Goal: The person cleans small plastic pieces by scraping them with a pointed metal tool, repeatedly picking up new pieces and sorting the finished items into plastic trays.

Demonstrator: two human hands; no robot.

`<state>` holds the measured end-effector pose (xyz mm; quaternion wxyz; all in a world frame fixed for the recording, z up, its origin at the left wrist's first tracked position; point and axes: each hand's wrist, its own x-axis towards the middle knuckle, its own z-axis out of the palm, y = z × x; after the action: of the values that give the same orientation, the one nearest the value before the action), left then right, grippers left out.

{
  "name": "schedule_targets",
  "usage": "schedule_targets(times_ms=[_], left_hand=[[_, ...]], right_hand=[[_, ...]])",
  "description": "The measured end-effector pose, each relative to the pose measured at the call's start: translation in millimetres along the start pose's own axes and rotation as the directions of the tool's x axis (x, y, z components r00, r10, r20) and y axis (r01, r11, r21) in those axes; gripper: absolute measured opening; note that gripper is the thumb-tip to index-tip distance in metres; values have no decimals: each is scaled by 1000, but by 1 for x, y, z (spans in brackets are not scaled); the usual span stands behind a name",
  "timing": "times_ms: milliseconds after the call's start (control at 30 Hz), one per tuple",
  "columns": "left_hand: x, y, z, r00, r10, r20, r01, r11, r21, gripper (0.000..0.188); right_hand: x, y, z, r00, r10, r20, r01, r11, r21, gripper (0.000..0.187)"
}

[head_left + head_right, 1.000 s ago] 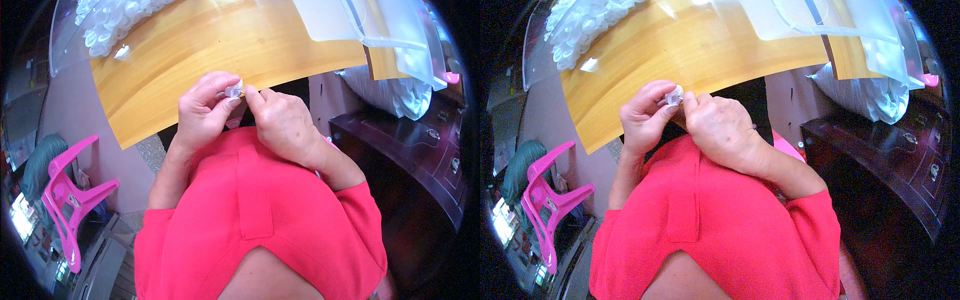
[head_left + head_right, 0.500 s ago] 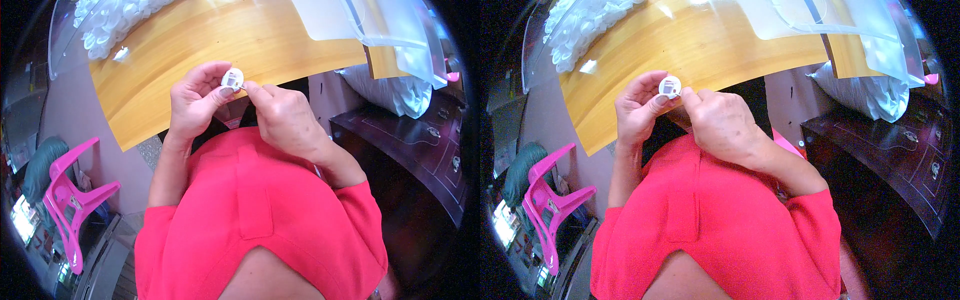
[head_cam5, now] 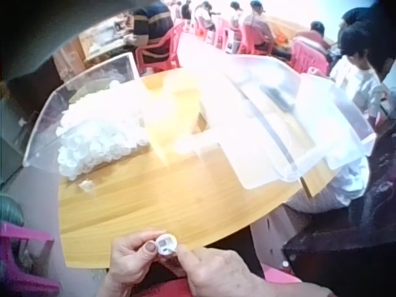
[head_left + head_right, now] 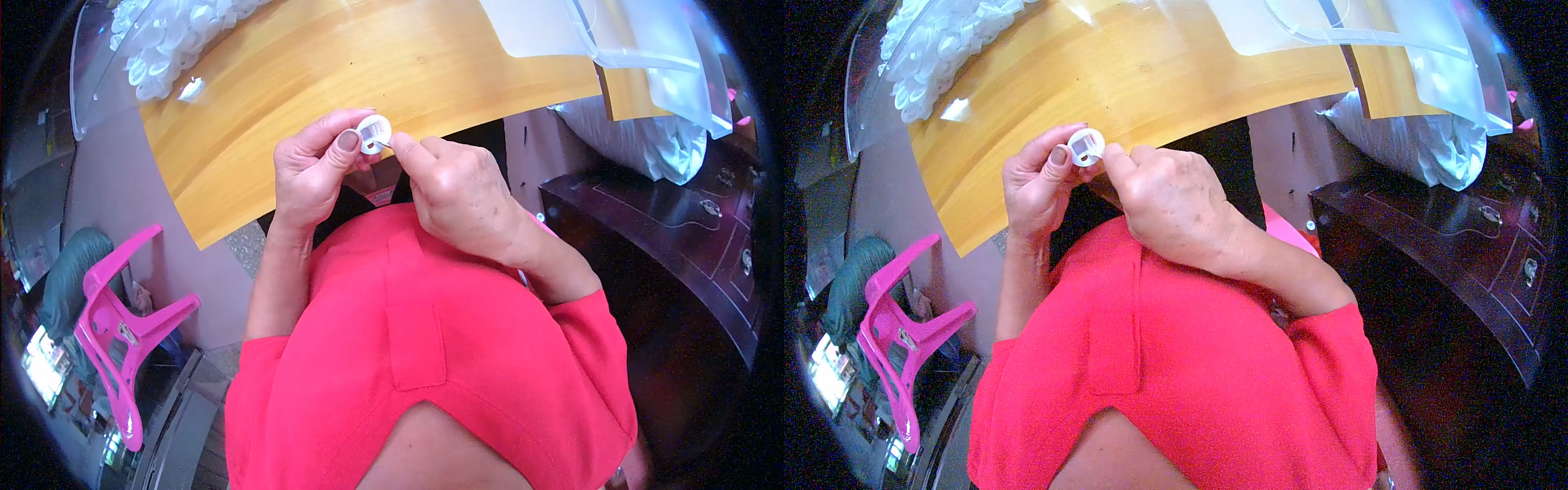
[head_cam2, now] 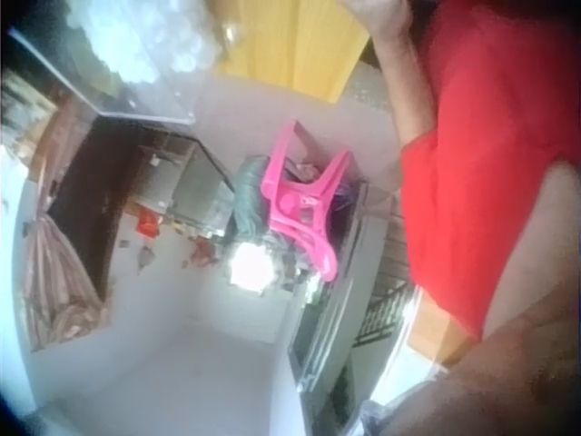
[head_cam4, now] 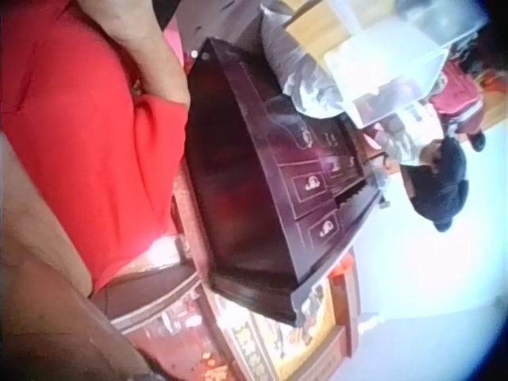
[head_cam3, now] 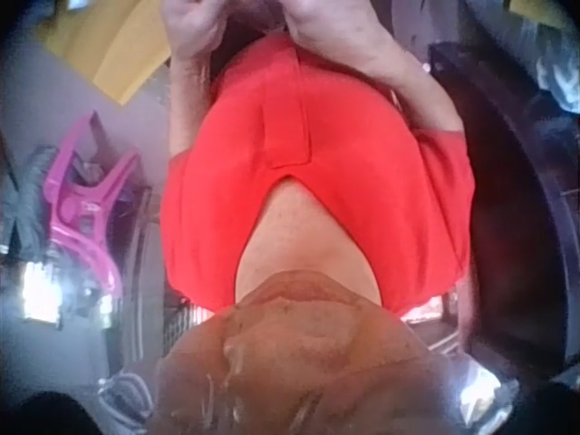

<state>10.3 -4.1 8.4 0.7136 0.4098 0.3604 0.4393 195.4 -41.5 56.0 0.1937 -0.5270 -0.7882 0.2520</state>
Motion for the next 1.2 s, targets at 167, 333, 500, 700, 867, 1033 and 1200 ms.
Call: schedule_targets(times_ms=[167,333,500,700,867,1033,1200], left_hand=[[1,1,2,999,23,23,-26,992,127,21],[3,6,11,979,176,105,-203,903,378,16],[6,9,14,965,208,159,-260,835,486,13],[4,11,19,993,88,76,-114,860,498,10],[4,10,16,1000,-21,5,17,914,405,11],[8,7,-6,989,-147,14,145,984,100,16],[14,8,-16,981,-115,159,160,940,-302,28]], right_hand=[[0,-3,-2,1000,-20,-24,17,995,-95,12],[-3,-1,1,1000,2,30,3,985,-173,18],[-2,-4,1,994,-109,30,113,924,-366,12],[-3,-9,1,983,-154,96,182,807,-563,21],[-1,-17,-5,980,-150,131,199,774,-601,22],[4,-16,-8,986,-156,55,164,882,-442,25],[14,-28,-17,994,-80,-73,61,971,-231,12]])
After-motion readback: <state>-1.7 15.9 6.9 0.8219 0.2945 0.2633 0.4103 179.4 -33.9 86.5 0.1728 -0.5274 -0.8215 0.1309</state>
